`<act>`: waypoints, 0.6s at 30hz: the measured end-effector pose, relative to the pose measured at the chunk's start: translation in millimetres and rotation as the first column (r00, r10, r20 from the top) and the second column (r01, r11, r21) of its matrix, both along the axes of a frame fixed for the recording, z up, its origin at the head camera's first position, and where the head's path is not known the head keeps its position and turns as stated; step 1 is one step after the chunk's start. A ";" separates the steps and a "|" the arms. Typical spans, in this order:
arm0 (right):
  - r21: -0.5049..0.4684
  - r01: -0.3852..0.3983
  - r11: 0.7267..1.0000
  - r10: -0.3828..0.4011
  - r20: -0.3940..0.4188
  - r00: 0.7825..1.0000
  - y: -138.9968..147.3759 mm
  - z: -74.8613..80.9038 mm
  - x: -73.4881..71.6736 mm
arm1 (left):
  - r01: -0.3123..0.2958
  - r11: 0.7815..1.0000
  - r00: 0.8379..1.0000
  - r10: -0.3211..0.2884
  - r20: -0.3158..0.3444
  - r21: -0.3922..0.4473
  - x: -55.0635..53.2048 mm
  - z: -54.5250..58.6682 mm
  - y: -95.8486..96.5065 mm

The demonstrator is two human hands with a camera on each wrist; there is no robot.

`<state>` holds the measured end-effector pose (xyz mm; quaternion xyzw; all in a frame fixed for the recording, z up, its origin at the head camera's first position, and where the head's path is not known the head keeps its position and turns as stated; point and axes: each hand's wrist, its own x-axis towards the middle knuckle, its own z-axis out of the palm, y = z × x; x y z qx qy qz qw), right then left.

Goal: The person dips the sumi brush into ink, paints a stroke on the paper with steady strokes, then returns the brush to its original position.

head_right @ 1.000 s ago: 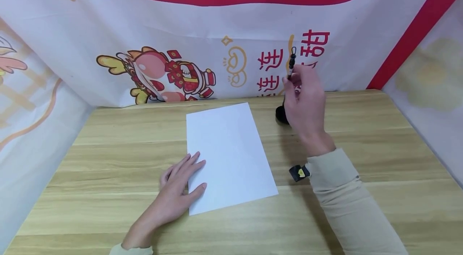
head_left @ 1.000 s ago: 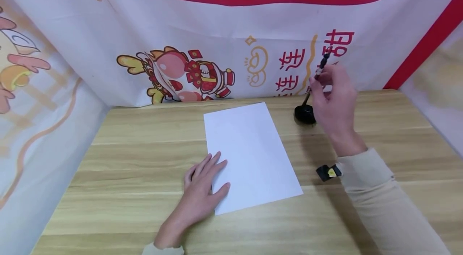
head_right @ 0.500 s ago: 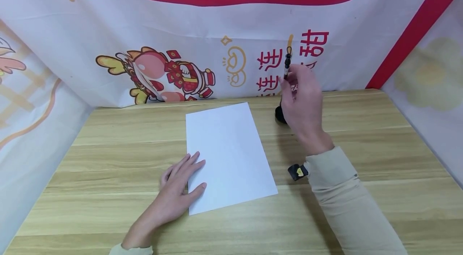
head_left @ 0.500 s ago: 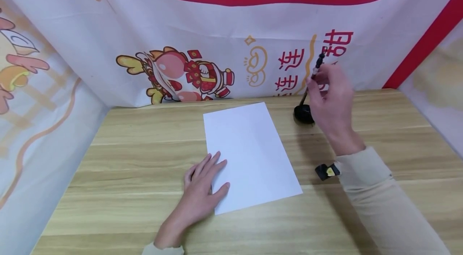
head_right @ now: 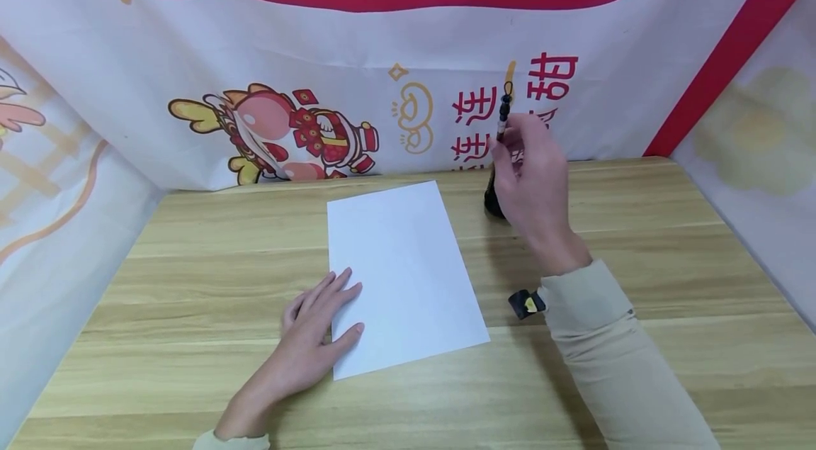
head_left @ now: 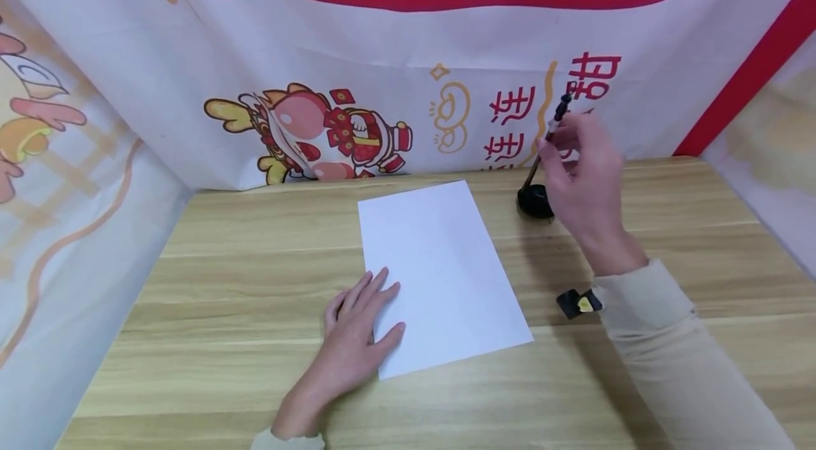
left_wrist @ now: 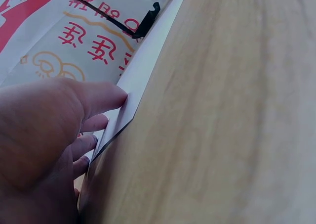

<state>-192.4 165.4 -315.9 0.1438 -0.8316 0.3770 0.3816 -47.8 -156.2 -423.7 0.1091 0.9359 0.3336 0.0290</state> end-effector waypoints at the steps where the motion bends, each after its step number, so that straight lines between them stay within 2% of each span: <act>1: -0.008 -0.007 1.000 0.007 0.004 1.000 -0.2 -0.3 0.4 | 0.002 1.000 1.000 -0.002 -0.002 0.000 0.0 -0.8 -0.4; 6: -0.083 -0.024 0.996 0.024 -0.003 1.000 1.4 3.5 0.7 | 0.009 1.000 0.999 -0.009 -0.044 0.006 -1.0 -8.3 -2.9; 10: -0.124 0.042 0.991 -0.041 0.007 0.999 3.9 6.7 0.0 | 0.009 1.000 0.998 -0.009 -0.064 0.002 -1.5 -13.5 -4.0; 14: -0.122 0.092 0.988 -0.089 0.027 0.996 5.5 4.2 -1.1 | 0.008 1.000 0.999 -0.008 -0.046 0.007 -0.9 -8.9 -2.3; 18: -0.148 0.054 0.988 -0.048 0.042 0.998 5.0 0.4 -2.3 | 0.000 1.000 1.000 0.000 -0.005 -0.002 0.2 -1.2 -0.2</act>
